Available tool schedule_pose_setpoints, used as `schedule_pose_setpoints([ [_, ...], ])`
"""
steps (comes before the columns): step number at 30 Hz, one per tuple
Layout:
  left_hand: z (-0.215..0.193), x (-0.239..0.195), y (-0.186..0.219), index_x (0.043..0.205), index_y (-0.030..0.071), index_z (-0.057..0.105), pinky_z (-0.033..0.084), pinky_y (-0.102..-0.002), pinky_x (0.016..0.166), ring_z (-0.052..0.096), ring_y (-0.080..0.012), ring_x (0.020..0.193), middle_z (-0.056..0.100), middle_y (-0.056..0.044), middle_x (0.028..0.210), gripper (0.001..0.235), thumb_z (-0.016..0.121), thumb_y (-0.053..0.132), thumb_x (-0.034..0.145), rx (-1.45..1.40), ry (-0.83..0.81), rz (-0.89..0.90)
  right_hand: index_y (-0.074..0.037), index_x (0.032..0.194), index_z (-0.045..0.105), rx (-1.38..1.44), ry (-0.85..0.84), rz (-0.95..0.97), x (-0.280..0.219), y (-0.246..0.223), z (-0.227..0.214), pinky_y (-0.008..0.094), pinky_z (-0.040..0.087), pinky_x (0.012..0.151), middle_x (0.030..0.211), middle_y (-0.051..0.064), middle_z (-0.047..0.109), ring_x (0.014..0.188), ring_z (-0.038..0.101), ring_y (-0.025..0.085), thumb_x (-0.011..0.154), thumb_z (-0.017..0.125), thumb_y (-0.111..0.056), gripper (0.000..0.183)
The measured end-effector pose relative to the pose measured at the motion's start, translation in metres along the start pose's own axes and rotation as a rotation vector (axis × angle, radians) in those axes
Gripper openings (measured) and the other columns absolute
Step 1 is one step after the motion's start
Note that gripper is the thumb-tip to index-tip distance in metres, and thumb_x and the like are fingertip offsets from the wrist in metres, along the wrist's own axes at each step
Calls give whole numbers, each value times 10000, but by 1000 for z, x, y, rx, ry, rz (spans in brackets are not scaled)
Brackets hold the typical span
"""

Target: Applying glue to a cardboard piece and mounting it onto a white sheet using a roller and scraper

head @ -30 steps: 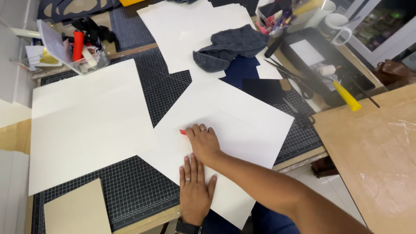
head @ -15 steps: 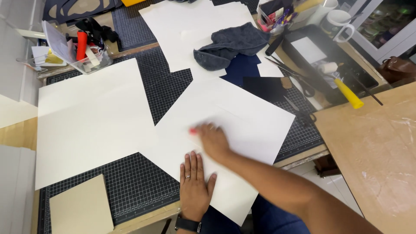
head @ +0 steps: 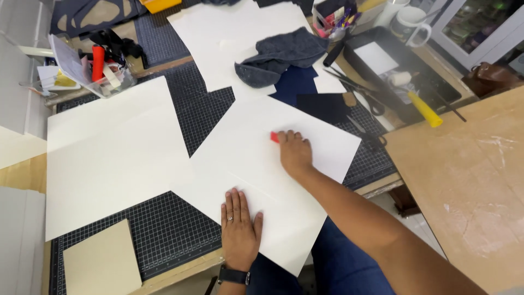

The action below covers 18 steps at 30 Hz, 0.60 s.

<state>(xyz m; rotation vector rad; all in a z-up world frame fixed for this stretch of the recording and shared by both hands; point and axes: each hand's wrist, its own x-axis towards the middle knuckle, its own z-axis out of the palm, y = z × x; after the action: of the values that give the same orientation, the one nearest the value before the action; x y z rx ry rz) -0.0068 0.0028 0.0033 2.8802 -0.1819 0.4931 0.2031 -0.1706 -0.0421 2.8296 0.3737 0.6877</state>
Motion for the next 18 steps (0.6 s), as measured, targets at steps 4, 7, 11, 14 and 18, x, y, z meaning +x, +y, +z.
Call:
schedule_pose_setpoints([
  [4,5,5,2,1602,-14,207,102,-443,1300,134,-319,1594,211,-198,1689,741,287,501,1075,10,15,2,-119,1358,523,111,-263,-4,-29,-20,-39,450,516,797,1282,157,624,1074,617,330,918,473,-93,444],
  [7,7,2,1,1605,-3,213,106,-445,1299,137,-320,1594,216,-195,1689,733,254,508,1081,18,2,-10,-95,1332,567,214,-229,-210,-63,-38,-87,432,520,729,1221,166,650,994,639,332,871,591,-118,463],
  [11,9,3,-1,1620,8,146,54,-430,1302,76,-296,1602,153,-180,1706,752,243,520,1078,18,-38,-10,-167,1266,598,86,-93,-32,-28,7,-18,426,478,638,1056,79,649,862,599,290,874,479,-78,419],
  [14,4,3,2,1612,-4,175,79,-436,1303,101,-305,1600,175,-188,1701,752,270,512,1073,17,-5,0,-137,1333,476,209,-468,115,-2,31,-50,448,514,777,1225,153,607,1033,608,334,936,448,-68,404],
  [18,8,4,2,1616,2,174,81,-445,1298,104,-322,1596,179,-189,1700,755,273,514,1070,2,-27,-5,-178,1317,611,128,-126,-79,-74,-32,-64,429,479,691,1100,94,663,896,600,293,896,491,-87,447],
])
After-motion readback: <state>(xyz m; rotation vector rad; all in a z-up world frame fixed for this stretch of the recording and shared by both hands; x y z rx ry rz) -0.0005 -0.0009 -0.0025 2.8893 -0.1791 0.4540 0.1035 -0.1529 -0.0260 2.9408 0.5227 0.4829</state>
